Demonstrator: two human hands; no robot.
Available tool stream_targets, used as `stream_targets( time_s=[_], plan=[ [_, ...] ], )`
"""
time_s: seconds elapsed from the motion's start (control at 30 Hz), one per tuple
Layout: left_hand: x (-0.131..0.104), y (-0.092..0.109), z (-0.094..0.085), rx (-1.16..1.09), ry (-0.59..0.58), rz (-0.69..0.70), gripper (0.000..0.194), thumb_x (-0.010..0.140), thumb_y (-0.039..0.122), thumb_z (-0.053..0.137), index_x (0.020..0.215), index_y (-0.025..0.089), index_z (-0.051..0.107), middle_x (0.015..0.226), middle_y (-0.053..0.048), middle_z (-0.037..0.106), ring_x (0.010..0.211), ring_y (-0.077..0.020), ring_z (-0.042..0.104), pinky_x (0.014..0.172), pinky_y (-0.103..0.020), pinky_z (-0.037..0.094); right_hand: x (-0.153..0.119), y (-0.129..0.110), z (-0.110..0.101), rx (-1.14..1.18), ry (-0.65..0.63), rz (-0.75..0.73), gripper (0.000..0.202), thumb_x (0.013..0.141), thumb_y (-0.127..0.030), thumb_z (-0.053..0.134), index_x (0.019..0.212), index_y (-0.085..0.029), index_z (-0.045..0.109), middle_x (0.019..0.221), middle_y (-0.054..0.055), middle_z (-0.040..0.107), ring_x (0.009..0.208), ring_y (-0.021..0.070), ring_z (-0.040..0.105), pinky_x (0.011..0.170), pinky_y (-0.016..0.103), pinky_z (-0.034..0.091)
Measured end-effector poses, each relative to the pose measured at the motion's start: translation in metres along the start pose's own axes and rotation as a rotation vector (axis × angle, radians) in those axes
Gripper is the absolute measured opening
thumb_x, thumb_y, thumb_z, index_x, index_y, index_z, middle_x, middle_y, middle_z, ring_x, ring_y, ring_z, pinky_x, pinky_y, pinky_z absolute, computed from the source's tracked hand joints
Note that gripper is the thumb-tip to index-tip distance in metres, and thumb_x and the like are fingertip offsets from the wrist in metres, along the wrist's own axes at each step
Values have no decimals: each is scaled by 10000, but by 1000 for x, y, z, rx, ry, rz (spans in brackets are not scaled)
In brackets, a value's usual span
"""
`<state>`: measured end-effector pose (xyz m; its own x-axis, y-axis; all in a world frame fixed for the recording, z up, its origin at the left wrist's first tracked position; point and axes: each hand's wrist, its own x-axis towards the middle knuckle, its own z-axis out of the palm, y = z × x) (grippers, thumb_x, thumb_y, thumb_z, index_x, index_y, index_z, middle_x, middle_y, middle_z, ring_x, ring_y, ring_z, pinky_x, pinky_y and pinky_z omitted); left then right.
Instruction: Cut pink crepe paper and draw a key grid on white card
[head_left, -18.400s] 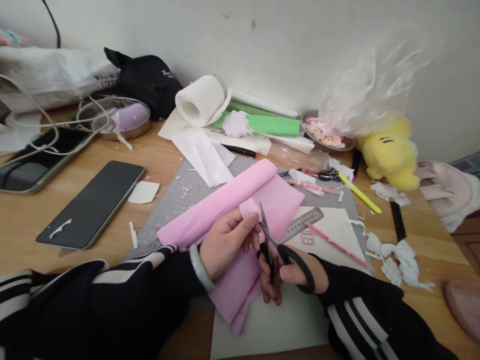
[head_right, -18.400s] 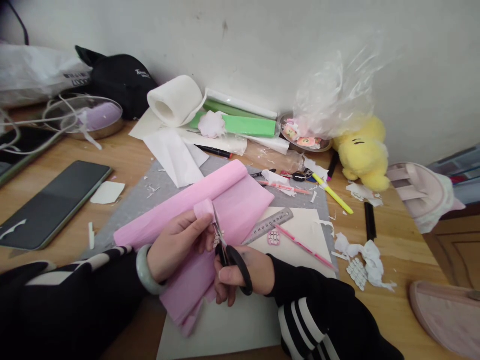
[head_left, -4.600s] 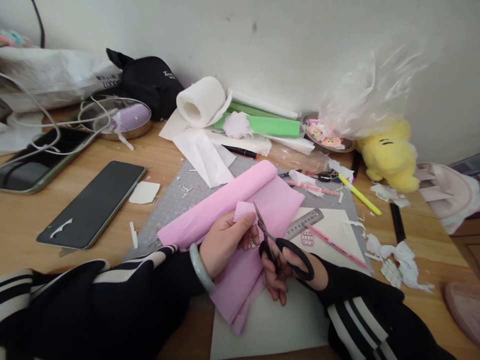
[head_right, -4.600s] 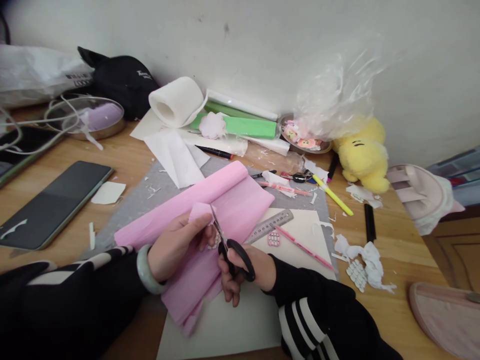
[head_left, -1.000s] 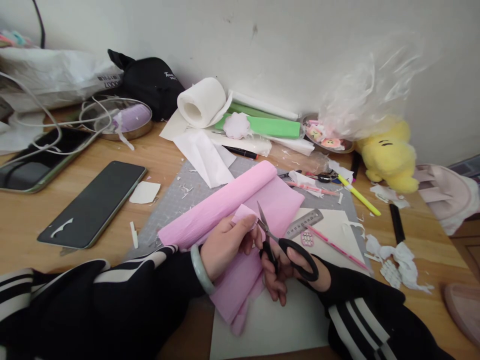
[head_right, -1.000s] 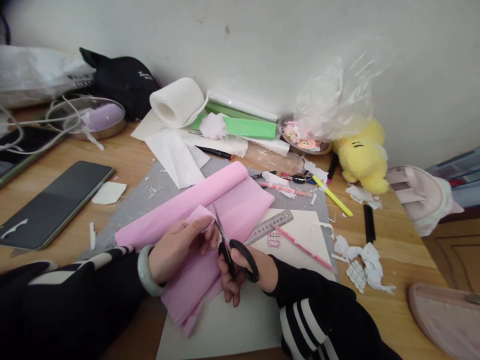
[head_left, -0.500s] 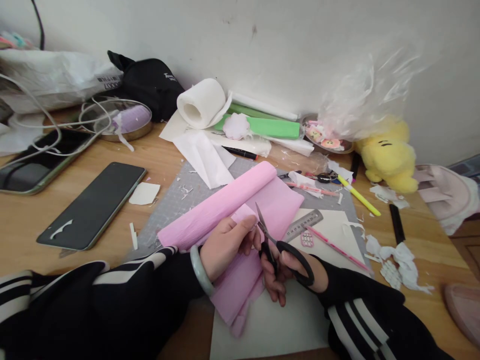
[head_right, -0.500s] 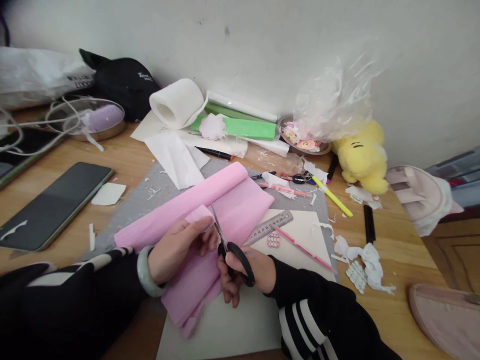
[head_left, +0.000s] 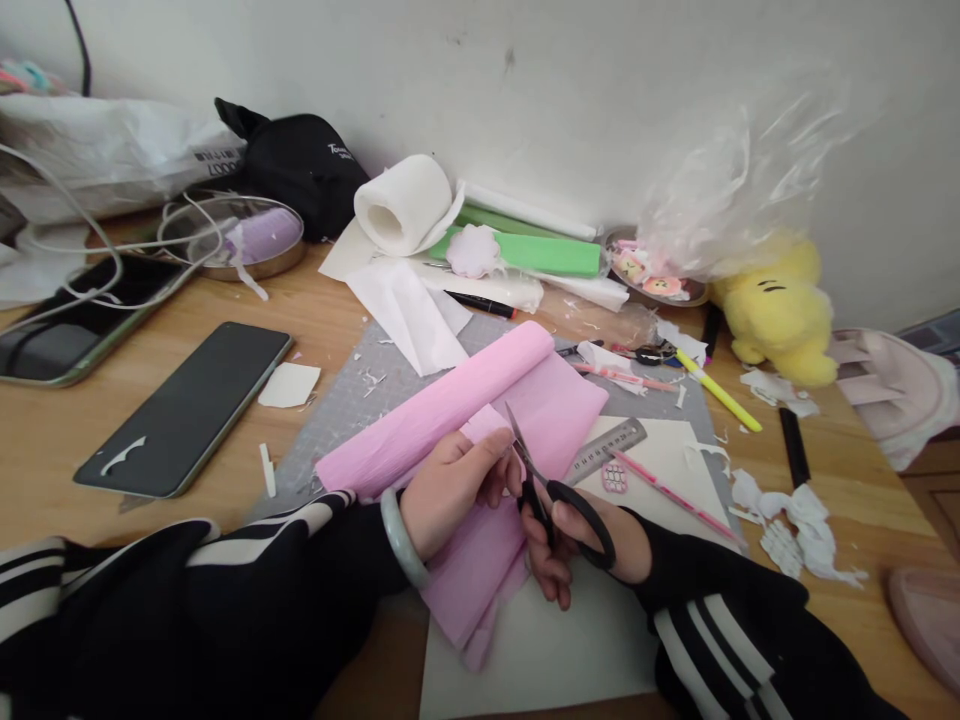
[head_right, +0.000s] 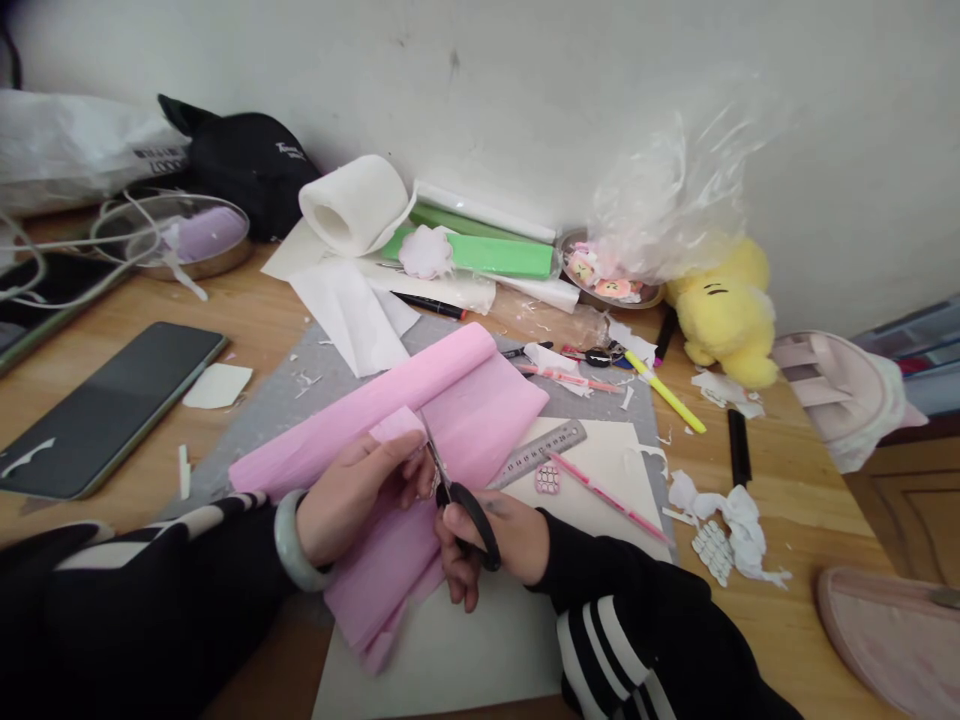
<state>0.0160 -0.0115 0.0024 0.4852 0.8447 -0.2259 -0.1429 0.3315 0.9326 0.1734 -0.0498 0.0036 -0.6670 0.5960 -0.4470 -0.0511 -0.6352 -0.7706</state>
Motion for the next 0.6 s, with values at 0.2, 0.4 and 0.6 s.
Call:
stream_targets(
  time_s=[0.2, 0.4, 0.6],
  plan=[
    [-1, 4, 2, 60, 22, -13, 378, 797, 400, 398, 528, 163, 516, 486, 10, 484, 443, -103, 394, 487, -246, 301, 0, 0, -2, 3, -12, -14, 549, 634, -695, 496, 663, -159, 385, 439, -55, 441, 400, 92, 505, 347, 208, 436],
    [-1, 3, 3, -45, 17, -29, 330, 797, 395, 403, 564, 176, 483, 532, 5, 538, 446, -107, 397, 475, -244, 296, -2, 0, -1, 36, -66, -10, 604, 602, -764, 428, 662, -164, 383, 473, -31, 432, 453, 114, 495, 380, 240, 424],
    [-2, 3, 1, 10, -12, -38, 375, 786, 396, 405, 488, 178, 464, 494, -1, 509, 459, -112, 390, 492, -248, 299, -1, 0, -2, 20, -67, -13, 590, 618, -756, 421, 672, -170, 378, 482, -32, 427, 467, 117, 487, 391, 246, 419]
  ],
)
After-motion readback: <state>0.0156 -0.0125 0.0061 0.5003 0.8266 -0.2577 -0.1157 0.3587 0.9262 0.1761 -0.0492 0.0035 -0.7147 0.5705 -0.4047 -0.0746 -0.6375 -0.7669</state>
